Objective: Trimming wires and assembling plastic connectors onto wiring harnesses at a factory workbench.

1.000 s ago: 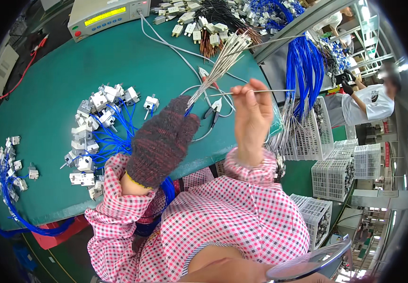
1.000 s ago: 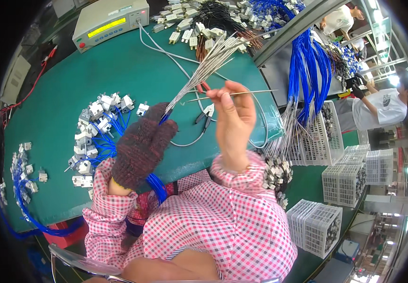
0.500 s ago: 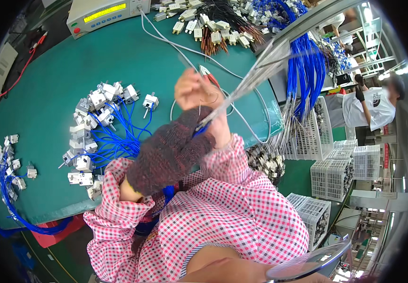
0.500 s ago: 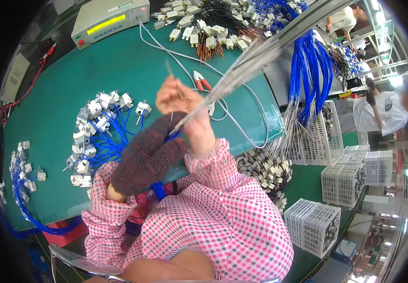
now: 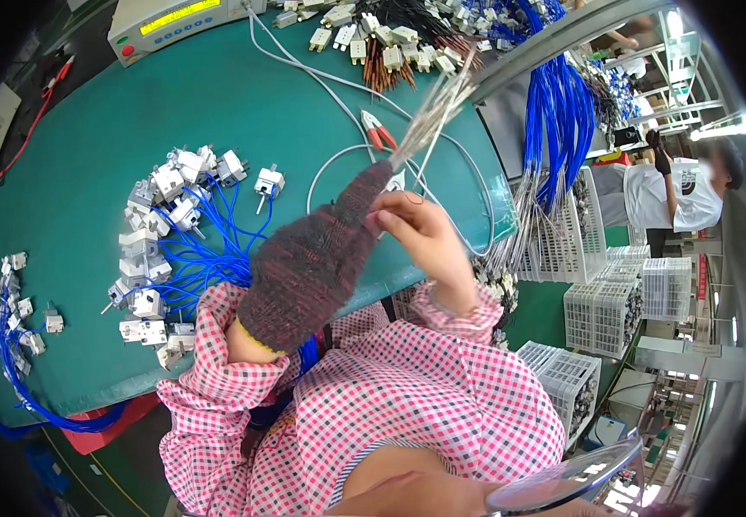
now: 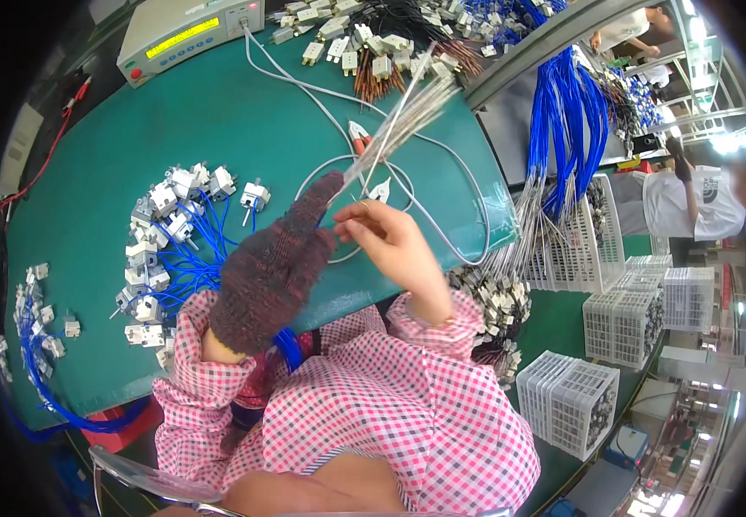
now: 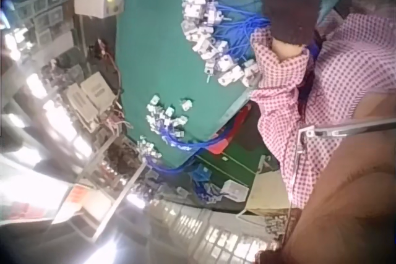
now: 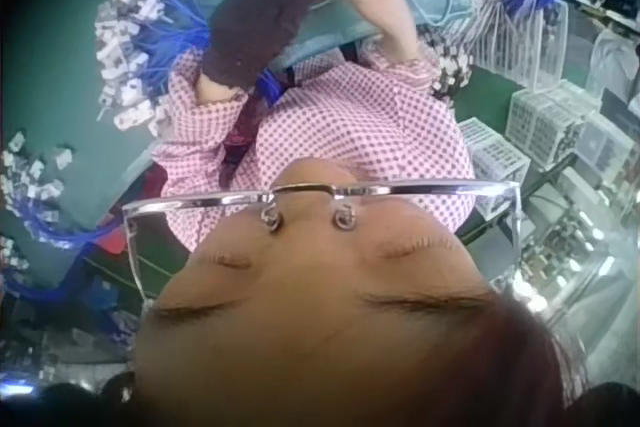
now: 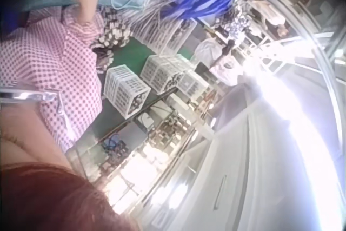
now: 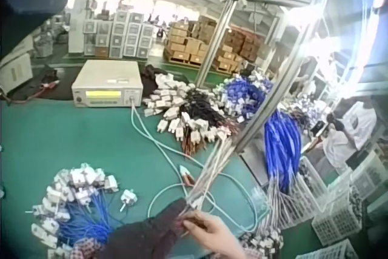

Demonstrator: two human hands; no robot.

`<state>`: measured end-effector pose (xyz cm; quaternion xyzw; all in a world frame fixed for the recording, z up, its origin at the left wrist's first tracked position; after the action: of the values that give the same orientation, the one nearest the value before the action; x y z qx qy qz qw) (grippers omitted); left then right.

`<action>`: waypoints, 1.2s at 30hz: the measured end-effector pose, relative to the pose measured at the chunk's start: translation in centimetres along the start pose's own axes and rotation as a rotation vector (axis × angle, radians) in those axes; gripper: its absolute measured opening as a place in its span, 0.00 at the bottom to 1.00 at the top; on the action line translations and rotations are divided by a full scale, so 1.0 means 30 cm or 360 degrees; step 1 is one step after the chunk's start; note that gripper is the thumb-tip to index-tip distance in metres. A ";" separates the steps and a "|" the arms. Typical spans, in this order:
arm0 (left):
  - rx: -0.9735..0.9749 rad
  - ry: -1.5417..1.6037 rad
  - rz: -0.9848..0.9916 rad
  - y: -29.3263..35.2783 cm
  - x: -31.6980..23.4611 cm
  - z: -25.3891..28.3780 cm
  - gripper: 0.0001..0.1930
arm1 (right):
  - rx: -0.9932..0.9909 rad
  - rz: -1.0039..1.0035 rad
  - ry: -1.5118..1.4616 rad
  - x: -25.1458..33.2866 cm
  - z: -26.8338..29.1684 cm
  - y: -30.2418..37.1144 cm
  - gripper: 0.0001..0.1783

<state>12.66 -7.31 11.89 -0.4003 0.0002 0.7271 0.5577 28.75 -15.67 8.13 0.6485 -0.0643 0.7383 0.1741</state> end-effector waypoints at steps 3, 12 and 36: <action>0.0030 -0.0050 0.0184 -0.008 -0.005 -0.001 0.24 | 0.0099 0.0066 -0.0253 0.054 -0.004 -0.001 0.15; 0.0240 -0.0255 0.0005 0.040 -0.128 0.056 0.31 | -0.0375 0.0447 -0.1411 0.049 -0.108 0.013 0.25; -0.0365 0.4097 0.0125 0.247 0.189 0.045 0.27 | 0.0502 0.3186 -0.1895 0.308 0.439 1.438 0.15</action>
<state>5.53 -4.92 6.20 -0.8536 0.4835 -0.1673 0.0975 25.46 -58.47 24.81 0.5660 -0.5245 0.1261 -0.6234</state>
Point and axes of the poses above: each hand's wrist, its own y-axis away from the middle knuckle, its own z-axis out of the back of the hand, x = y × z, the point moved 3 cm from there along -y, towards the middle knuckle, and after that the axes turned 2 degrees about y, right-handed, at the moved point
